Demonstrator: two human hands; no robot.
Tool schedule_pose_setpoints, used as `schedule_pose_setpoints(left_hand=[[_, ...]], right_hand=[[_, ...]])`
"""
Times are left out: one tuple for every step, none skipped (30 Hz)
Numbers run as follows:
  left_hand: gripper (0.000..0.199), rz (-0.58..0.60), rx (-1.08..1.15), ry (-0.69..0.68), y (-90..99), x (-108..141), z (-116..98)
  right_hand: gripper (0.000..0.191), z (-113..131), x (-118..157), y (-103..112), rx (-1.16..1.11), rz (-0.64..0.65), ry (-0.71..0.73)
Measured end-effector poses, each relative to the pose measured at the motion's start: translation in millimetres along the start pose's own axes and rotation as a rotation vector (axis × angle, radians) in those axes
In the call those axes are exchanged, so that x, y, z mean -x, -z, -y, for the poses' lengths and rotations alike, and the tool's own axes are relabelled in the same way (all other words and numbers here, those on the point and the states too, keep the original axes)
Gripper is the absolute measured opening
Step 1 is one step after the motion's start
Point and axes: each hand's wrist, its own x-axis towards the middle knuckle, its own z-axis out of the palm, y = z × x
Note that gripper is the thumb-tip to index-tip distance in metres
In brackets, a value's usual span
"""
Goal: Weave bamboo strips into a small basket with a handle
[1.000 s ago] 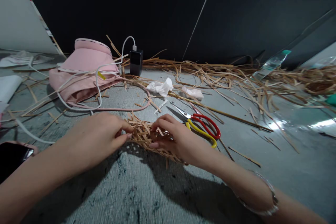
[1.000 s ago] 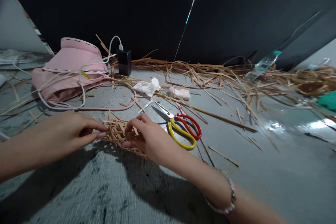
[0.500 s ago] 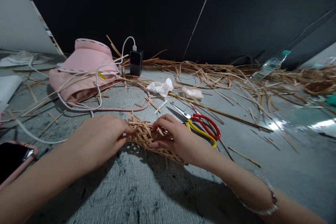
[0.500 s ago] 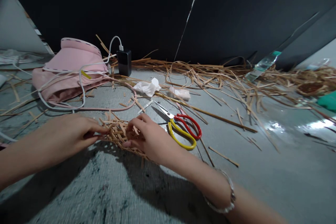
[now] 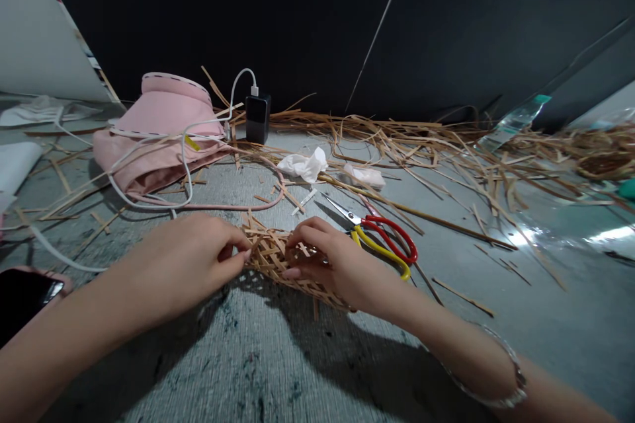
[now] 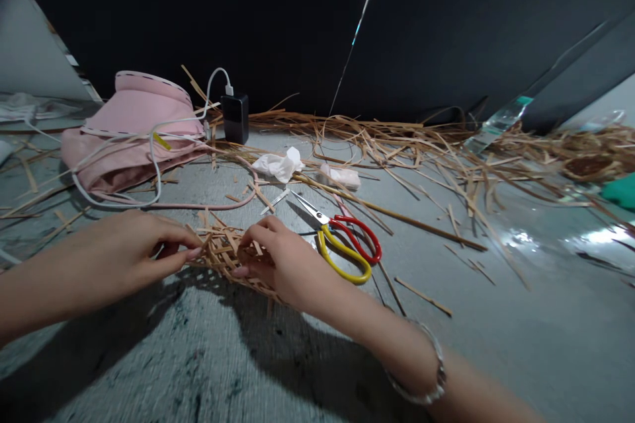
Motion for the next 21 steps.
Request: schedule_pose_setpoints(left_hand=[[0.029, -0.005, 0.025, 0.007, 0.4, -0.1, 0.4], [0.030, -0.005, 0.044, 0.014, 0.5, -0.4, 0.6], [0.031, -0.004, 0.052, 0.022, 0.3, -1.0, 0.4], [0.032, -0.012, 0.044, 0.035, 0.0, -1.7, -0.1], [0.033, -0.024, 0.022, 0.057, -0.5, -2.5, -1.0], [0.034, -0.037, -0.003, 0.082, -1.1, -3.2, -2.1], [0.034, -0.050, -0.023, 0.105, -1.6, -3.7, -3.3], [0.035, -0.061, -0.030, 0.121, -2.1, -4.2, -4.4], [0.035, -0.066, -0.021, 0.132, -2.5, -4.5, -5.2], [0.033, -0.067, 0.006, 0.136, -2.9, -4.6, -5.5], [0.031, -0.070, 0.040, 0.133, -3.2, -4.7, -5.4], [0.028, -0.077, 0.075, 0.128, -3.4, -4.8, -4.9], [0.025, -0.085, 0.106, 0.125, -3.7, -4.7, -4.0], [0.022, -0.090, 0.135, 0.121, -3.9, -4.7, -3.0], [0.020, -0.090, 0.165, 0.117, -4.1, -4.6, -2.0], [0.018, -0.084, 0.196, 0.115, -4.2, -4.4, -1.0], [0.017, -0.075, 0.228, 0.115, -4.3, -4.3, -0.4], [0.017, -0.061, 0.262, 0.121, -4.4, -4.1, -0.1], [0.017, -0.040, 0.300, 0.129, -4.4, -4.1, -0.1], [0.017, -0.023, 0.330, 0.138, -4.4, -4.1, -0.4], [0.018, -0.016, 0.345, 0.148, -4.3, -4.2, -0.8]], right_hand=[[0.016, 0.0, -0.1, 0.2, -0.004, 0.003, 0.003], [0.016, -0.1, -0.2, 0.6, -0.006, 0.006, 0.003], [0.016, -0.2, -0.5, 1.0, -0.007, 0.007, 0.003], [0.016, -0.4, -0.8, 1.4, -0.008, 0.007, 0.001], [0.017, -0.8, -1.2, 1.8, -0.009, 0.009, -0.001], [0.018, -1.3, -1.6, 2.1, -0.011, 0.008, -0.003], [0.018, -2.0, -2.0, 2.3, -0.013, 0.007, -0.007], [0.018, -2.7, -2.4, 2.4, -0.013, 0.004, -0.010], [0.018, -3.4, -2.6, 2.3, -0.011, 0.000, -0.011], [0.018, -4.2, -2.8, 2.1, -0.009, -0.005, -0.012], [0.018, -4.8, -2.8, 1.8, -0.007, -0.008, -0.011], [0.018, -5.2, -2.7, 1.5, -0.006, -0.008, -0.008], [0.017, -5.6, -2.5, 1.0, -0.006, -0.008, -0.002], [0.017, -5.8, -2.2, 0.6, -0.007, -0.008, 0.003], [0.016, -5.9, -1.8, 0.3, -0.007, -0.007, 0.008], [0.016, -5.9, -1.6, 0.0, -0.005, -0.008, 0.009], [0.016, -6.0, -1.4, -0.2, -0.002, -0.009, 0.008], [0.017, -6.0, -1.2, -0.3, 0.001, -0.010, 0.003], [0.018, -6.1, -1.2, -0.3, 0.005, -0.010, -0.004], [0.018, -6.1, -1.3, -0.3, 0.007, -0.010, -0.008], [0.018, -6.1, -1.4, -0.1, 0.010, -0.011, -0.010]])
